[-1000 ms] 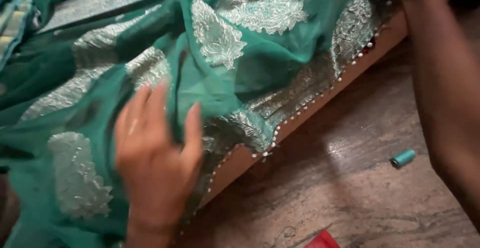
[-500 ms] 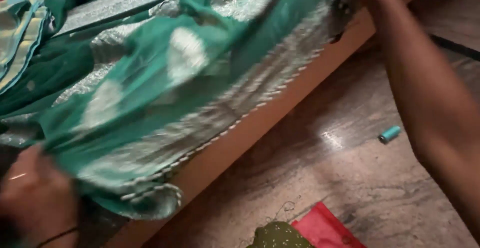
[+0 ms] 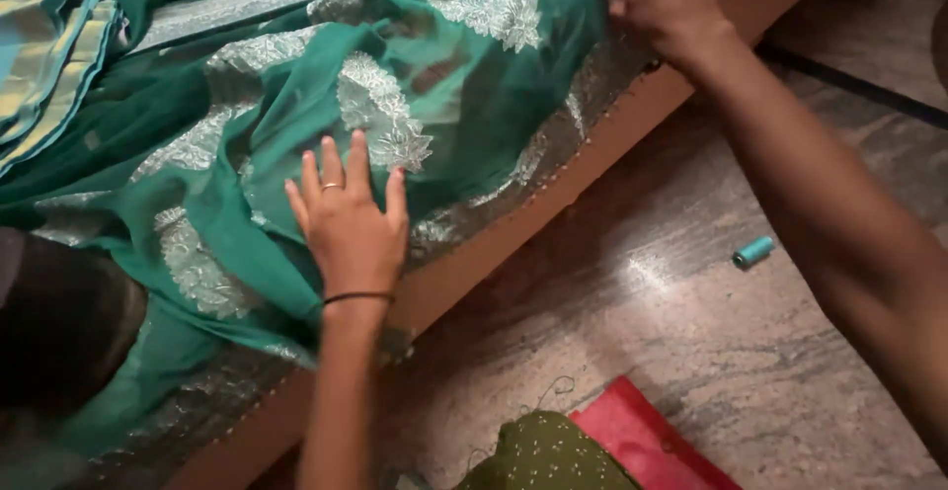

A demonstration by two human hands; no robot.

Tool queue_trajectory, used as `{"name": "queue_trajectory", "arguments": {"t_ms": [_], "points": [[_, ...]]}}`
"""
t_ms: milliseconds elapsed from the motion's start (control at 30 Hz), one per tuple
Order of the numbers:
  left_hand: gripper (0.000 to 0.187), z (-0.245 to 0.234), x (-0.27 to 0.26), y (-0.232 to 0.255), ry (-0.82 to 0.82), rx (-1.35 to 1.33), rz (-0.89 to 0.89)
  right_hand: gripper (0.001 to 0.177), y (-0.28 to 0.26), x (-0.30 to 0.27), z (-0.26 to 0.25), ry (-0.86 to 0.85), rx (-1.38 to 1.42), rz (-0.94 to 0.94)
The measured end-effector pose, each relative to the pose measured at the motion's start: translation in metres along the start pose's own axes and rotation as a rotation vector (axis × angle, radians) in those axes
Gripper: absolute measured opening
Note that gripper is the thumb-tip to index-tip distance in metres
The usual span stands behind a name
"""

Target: Sewing decorative white beads onto the border of a green saree.

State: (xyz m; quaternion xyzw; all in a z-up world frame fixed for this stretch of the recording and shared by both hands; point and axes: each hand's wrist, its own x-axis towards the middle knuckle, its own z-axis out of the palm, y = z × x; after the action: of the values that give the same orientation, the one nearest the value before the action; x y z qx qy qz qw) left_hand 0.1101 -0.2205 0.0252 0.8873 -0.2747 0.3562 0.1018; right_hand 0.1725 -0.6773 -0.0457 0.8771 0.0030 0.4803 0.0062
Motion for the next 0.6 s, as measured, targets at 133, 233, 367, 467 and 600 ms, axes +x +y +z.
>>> {"name": "queue_trajectory", "arguments": {"t_ms": [133,233,367,467,600], "points": [[0.037,0.025,-0.012,-0.022,0.131,0.039,0.096,0.031,0.007,0.003,-0.010,-0.027,-0.158,0.054],[0.030,-0.002,-0.019,-0.051,0.069,0.054,0.147,0.044,-0.010,0.018,-0.067,0.034,-0.110,-0.002],[0.019,-0.060,-0.037,-0.121,-0.056,0.194,0.048,0.025,0.019,-0.004,-0.065,-0.285,0.359,0.365],[0.018,-0.102,-0.043,-0.146,-0.165,0.604,-0.009,0.023,0.019,-0.011,-0.058,-0.429,0.963,0.479],[0.018,-0.125,-0.036,-0.117,-0.300,0.673,-0.196,0.042,-0.004,-0.021,-0.042,-0.583,0.848,0.363]]}}
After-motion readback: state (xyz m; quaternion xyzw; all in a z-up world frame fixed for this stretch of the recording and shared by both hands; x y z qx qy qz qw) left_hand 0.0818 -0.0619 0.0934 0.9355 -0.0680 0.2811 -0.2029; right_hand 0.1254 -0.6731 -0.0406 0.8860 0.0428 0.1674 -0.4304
